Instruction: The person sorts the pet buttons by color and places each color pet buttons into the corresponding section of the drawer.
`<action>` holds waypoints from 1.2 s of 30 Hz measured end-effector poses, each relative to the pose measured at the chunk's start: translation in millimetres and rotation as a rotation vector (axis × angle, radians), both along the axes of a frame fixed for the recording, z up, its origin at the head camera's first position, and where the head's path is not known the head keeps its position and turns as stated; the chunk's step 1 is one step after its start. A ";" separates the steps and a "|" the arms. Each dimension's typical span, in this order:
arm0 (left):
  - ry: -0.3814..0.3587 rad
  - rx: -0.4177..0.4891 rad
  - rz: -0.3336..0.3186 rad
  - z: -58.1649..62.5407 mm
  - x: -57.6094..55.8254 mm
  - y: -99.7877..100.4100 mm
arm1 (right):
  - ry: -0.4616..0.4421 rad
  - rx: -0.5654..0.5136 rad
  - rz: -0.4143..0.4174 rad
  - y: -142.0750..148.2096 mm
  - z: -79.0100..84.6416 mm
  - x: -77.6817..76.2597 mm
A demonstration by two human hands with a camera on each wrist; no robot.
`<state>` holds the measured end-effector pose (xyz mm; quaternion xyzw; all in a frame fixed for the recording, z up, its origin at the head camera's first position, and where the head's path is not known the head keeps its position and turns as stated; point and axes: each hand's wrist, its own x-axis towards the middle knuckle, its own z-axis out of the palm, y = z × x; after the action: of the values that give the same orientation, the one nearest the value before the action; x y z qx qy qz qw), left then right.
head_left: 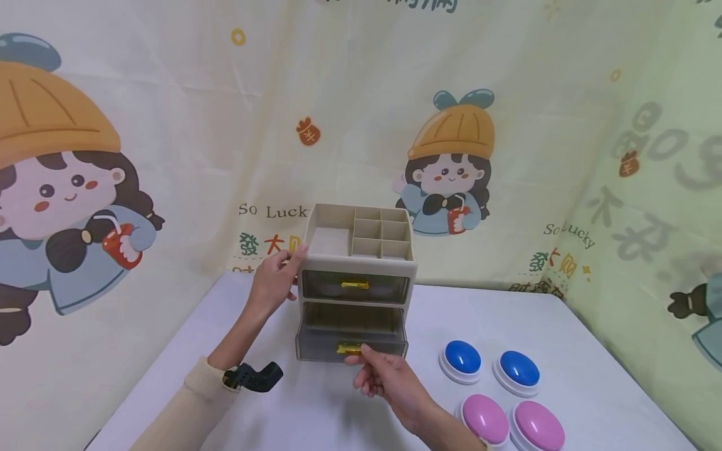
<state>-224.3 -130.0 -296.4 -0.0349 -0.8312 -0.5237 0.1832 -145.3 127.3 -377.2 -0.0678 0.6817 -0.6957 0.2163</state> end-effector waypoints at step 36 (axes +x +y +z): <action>0.002 0.000 0.001 -1.4 0.6 0.4 | 0.215 0.157 0.299 6.2 -5.0 48.1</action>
<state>-223.7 -129.5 -297.8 -0.0352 -0.8311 -0.5235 0.1844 -97.2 133.4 -382.3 -0.2251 0.7352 -0.5893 0.2479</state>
